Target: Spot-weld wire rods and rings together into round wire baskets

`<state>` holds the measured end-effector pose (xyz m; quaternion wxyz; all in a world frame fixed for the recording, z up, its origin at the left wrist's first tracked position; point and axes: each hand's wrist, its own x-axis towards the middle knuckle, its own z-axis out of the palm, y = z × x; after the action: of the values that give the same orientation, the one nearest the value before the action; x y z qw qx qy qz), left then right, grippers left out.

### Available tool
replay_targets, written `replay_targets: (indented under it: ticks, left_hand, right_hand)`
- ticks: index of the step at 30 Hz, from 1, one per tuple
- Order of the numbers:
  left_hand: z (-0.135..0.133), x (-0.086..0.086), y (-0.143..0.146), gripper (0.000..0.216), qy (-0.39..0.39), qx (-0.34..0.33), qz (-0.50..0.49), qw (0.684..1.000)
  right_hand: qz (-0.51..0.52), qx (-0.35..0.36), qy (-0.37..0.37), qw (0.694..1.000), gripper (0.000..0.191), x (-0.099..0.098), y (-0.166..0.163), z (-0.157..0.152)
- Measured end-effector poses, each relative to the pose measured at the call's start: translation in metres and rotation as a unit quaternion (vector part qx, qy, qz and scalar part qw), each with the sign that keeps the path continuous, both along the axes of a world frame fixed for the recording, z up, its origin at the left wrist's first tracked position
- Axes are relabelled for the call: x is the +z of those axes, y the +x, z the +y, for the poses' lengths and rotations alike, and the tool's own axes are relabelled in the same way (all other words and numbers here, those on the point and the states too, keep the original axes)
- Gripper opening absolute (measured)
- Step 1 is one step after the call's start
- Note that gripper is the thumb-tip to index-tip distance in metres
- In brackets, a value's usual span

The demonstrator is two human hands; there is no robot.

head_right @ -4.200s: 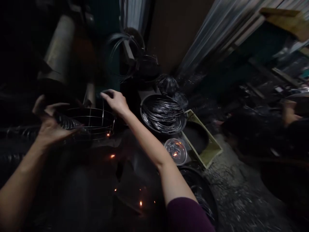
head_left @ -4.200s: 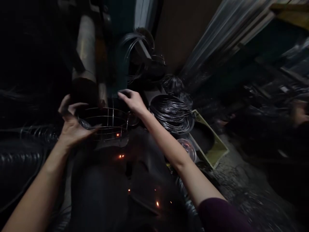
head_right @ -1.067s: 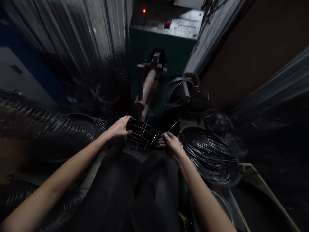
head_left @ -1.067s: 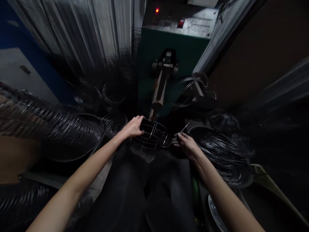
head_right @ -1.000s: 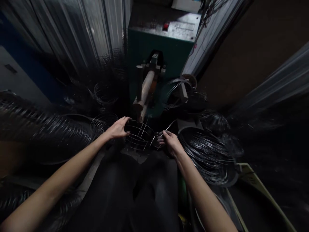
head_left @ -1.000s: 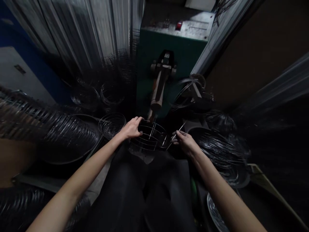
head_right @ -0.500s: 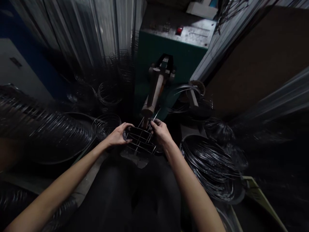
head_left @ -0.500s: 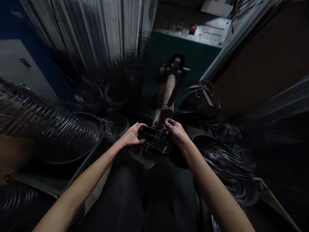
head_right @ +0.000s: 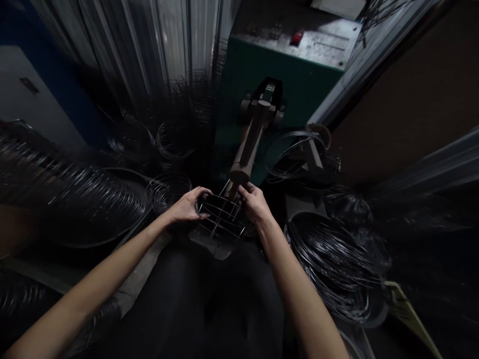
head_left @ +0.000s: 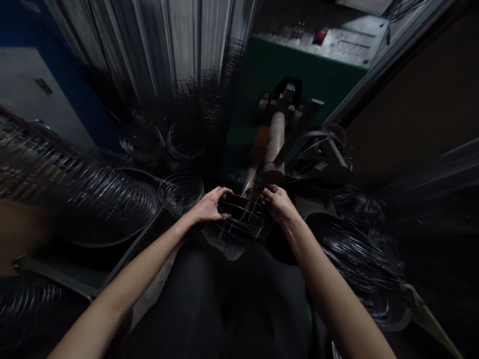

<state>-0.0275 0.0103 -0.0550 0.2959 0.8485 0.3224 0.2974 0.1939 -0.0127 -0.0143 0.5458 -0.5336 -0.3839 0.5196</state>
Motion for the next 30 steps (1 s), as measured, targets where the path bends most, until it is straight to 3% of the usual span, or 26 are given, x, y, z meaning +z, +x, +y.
replay_targets:
  ticks: [11,20,25,30]
  left_hand:
    - [0.010,-0.008,-0.003,0.058,-0.017,-0.007,-0.009,1.000]
    - [0.018,-0.004,0.000,0.060,-0.026,-0.022,-0.003,0.999]
    - [0.019,0.001,-0.002,0.057,-0.022,-0.031,0.012,0.999]
    - [0.022,0.007,-0.002,0.058,-0.026,-0.049,0.031,0.998]
  right_hand:
    - [-0.006,0.002,0.001,1.000,0.042,0.000,-0.007,0.005]
    - [-0.024,0.003,-0.005,1.000,0.032,-0.004,-0.003,0.010]
    - [-0.005,-0.030,-0.028,0.999,0.024,-0.009,-0.007,0.010]
    - [0.021,-0.034,-0.041,0.998,0.020,-0.001,-0.005,0.019]
